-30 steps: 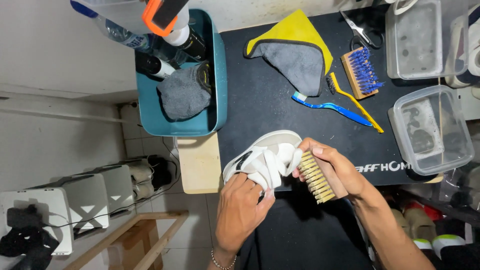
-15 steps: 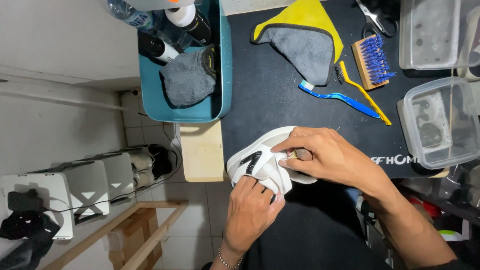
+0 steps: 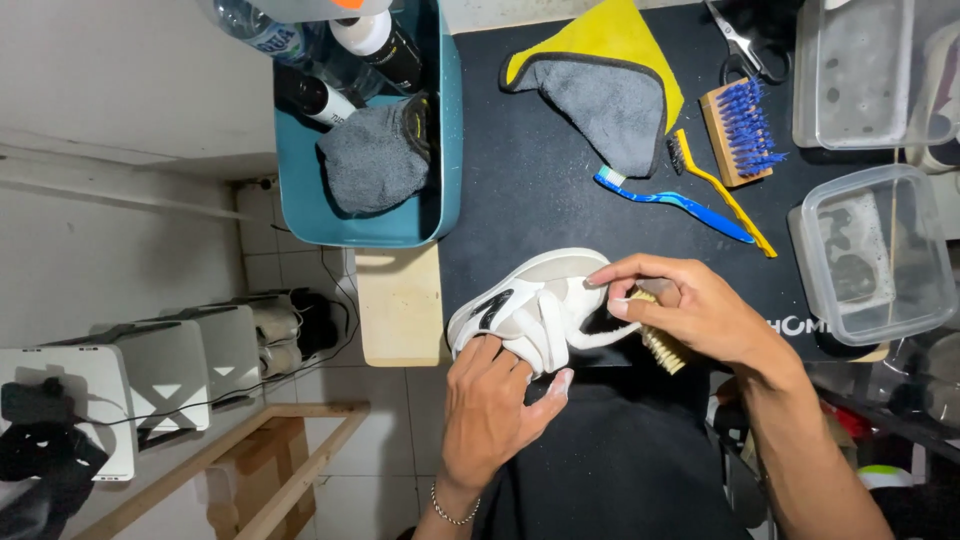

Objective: The person scrubs a white sneaker with a wooden brush, focusing on the upper and strap areas. They then wipe the shoe with a yellow and gray cloth to remove residue. The person adjusts the shoe's strap and continues scrubbing the surface with the brush.

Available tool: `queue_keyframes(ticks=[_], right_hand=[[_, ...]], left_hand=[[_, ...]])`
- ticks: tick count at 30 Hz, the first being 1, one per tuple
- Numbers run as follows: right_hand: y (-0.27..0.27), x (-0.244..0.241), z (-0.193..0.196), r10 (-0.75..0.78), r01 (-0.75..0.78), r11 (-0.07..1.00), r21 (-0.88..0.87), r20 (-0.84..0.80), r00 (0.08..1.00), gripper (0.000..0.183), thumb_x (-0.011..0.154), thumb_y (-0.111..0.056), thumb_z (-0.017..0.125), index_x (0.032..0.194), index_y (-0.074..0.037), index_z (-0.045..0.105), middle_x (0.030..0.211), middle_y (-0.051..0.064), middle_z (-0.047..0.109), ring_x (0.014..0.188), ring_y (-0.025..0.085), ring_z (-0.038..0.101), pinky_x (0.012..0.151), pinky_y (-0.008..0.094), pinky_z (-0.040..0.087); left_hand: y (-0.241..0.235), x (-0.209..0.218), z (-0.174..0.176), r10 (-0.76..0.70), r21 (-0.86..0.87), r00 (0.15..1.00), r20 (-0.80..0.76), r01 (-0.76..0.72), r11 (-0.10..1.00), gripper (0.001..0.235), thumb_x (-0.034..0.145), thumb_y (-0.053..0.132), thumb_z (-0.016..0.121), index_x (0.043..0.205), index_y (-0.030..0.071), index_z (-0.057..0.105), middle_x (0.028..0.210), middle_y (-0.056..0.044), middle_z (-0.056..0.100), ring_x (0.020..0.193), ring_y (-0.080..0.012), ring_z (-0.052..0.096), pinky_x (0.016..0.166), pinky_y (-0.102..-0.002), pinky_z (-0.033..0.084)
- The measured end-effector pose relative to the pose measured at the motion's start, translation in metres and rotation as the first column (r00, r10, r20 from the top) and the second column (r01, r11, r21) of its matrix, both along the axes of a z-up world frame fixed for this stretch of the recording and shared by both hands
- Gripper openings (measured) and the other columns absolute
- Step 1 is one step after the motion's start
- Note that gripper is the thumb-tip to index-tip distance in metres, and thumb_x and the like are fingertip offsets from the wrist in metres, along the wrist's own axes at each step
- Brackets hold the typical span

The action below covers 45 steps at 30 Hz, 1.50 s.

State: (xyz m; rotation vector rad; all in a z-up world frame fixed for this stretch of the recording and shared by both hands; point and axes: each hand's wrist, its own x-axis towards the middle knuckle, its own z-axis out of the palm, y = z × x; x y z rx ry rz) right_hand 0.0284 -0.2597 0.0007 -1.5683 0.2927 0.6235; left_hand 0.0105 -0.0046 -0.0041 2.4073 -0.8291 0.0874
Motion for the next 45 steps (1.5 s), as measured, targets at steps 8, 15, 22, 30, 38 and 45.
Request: queue_keyframes(ticks=[8, 15, 22, 30, 38, 45], right_hand=[[0.011, 0.011, -0.003, -0.339, 0.339, 0.941, -0.014, -0.028, 0.940, 0.041, 0.093, -0.020, 0.050, 0.131, -0.013, 0.038, 0.107, 0.010, 0.056, 0.094, 0.017, 0.054, 0.087, 0.032, 0.043], [0.012, -0.027, 0.069, -0.671, 0.625, 0.732, 0.273, 0.129, 0.730, 0.064, 0.086, -0.010, 0.052, 0.148, -0.013, 0.035, 0.125, 0.016, 0.054, 0.095, 0.030, 0.064, 0.085, 0.038, 0.055], [0.065, -0.009, 0.061, -0.065, 0.130, 0.939, -0.317, 0.205, 0.977, 0.047, 0.093, -0.029, 0.059, 0.137, -0.015, 0.051, 0.113, -0.001, 0.075, 0.076, 0.017, 0.067, 0.078, 0.032, 0.053], [0.069, 0.016, 0.039, -0.034, 0.036, 0.912, -0.409, 0.012, 0.999, 0.038, 0.099, -0.039, 0.048, 0.132, -0.024, 0.060, 0.099, -0.004, 0.064, 0.078, 0.012, 0.056, 0.077, 0.029, 0.044], [0.085, 0.019, 0.046, 0.094, -0.065, 0.830, -0.554, 0.024, 0.995, 0.024, 0.101, -0.040, 0.052, 0.096, -0.017, 0.053, 0.071, 0.002, 0.055, 0.069, 0.018, 0.050, 0.068, 0.036, 0.040], [0.097, 0.046, 0.023, 0.031, 0.194, 0.780, -0.595, 0.346, 0.938, 0.022, 0.102, -0.029, 0.047, 0.092, -0.010, 0.049, 0.068, 0.002, 0.053, 0.064, 0.020, 0.050, 0.067, 0.040, 0.040]], left_hand=[[-0.005, -0.002, 0.004, 0.064, -0.017, 0.998, -0.004, -0.064, 0.998, 0.039, 0.096, 0.022, 0.074, 0.065, 0.005, 0.057, 0.067, -0.007, 0.054, 0.071, -0.0254, 0.050, 0.064, -0.041, 0.042], [-0.020, -0.009, -0.002, 0.260, -0.048, 0.964, 0.053, -0.258, 0.965, 0.041, 0.091, 0.020, 0.078, 0.061, 0.007, 0.052, 0.061, -0.005, 0.048, 0.062, -0.0229, 0.042, 0.060, -0.038, 0.038], [-0.017, -0.006, 0.000, 0.194, -0.062, 0.977, 0.092, -0.188, 0.980, 0.025, 0.094, 0.015, 0.066, 0.073, 0.002, 0.063, 0.073, -0.010, 0.061, 0.071, -0.0283, 0.053, 0.063, -0.041, 0.041], [-0.004, -0.003, -0.006, 0.144, -0.058, 0.988, 0.050, -0.141, 0.988, 0.037, 0.097, 0.019, 0.059, 0.064, 0.002, 0.060, 0.064, -0.008, 0.056, 0.070, -0.0273, 0.051, 0.060, -0.041, 0.039], [-0.006, 0.000, -0.002, 0.138, -0.100, 0.989, 0.053, -0.132, 0.986, 0.032, 0.094, 0.015, 0.063, 0.064, 0.004, 0.056, 0.066, -0.009, 0.055, 0.069, -0.0266, 0.051, 0.061, -0.040, 0.040], [0.001, -0.008, -0.008, 0.049, -0.174, 0.994, 0.100, -0.031, 0.984, 0.035, 0.094, 0.013, 0.067, 0.063, 0.004, 0.053, 0.060, -0.008, 0.049, 0.063, -0.0266, 0.046, 0.061, -0.039, 0.036]])
